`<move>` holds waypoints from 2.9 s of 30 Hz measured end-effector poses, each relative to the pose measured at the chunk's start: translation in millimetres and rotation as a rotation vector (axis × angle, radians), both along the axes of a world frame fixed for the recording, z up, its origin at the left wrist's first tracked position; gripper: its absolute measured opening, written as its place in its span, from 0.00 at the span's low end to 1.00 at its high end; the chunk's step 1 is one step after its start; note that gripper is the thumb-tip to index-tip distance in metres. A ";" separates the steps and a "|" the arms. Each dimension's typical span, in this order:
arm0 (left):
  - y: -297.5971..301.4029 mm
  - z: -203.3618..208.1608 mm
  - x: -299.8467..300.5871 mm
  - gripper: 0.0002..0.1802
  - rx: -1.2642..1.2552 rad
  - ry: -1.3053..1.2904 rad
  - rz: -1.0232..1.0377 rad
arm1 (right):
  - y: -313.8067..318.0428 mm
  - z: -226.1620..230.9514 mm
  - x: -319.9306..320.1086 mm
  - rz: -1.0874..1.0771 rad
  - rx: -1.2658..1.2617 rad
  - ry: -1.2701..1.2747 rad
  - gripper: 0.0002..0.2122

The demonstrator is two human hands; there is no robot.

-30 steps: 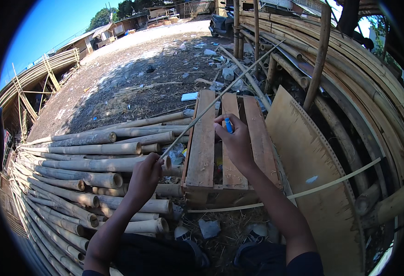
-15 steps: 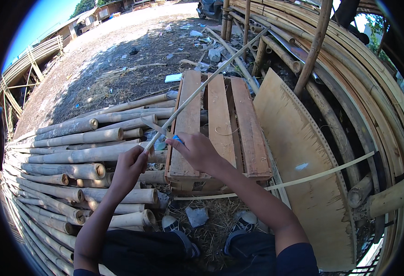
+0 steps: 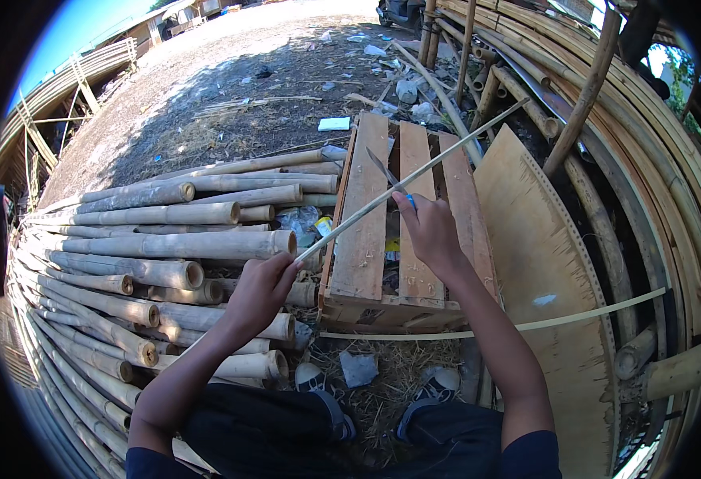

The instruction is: Using a small knife to scrape and thin a long strip of bamboo.

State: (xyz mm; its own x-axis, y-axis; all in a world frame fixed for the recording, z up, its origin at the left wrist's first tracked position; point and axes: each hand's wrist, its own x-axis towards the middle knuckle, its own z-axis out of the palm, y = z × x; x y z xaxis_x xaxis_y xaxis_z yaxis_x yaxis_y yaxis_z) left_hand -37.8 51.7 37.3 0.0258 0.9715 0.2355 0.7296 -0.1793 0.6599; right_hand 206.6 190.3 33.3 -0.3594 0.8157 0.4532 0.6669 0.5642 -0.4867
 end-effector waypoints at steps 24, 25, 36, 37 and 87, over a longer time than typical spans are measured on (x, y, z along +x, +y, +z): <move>-17.1 7.1 2.3 0.19 0.007 -0.171 -0.106 | -27.5 22.3 28.4 -0.159 0.059 -0.165 0.26; -15.4 3.7 1.8 0.19 -0.010 -0.172 -0.108 | -29.9 20.5 28.2 -0.199 0.078 -0.102 0.26; -16.0 -4.0 1.5 0.19 -0.060 -0.090 -0.101 | -88.8 -13.3 -9.7 0.095 -0.271 0.010 0.26; -16.8 -3.3 4.0 0.18 0.025 -0.049 -0.101 | -91.0 -16.5 -15.3 0.153 -0.353 0.127 0.26; -25.5 8.5 26.5 0.18 -0.110 -0.254 -0.055 | -93.4 14.4 -30.2 0.060 0.152 -0.136 0.26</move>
State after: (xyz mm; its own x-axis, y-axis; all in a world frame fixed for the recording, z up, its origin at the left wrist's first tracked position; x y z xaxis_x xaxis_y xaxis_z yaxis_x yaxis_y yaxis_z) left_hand -11.4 26.2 45.8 0.0330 0.9904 0.1339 0.5290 -0.1310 0.8384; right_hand 176.4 96.9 47.7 -0.4715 0.7167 0.5138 0.6836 0.6652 -0.3004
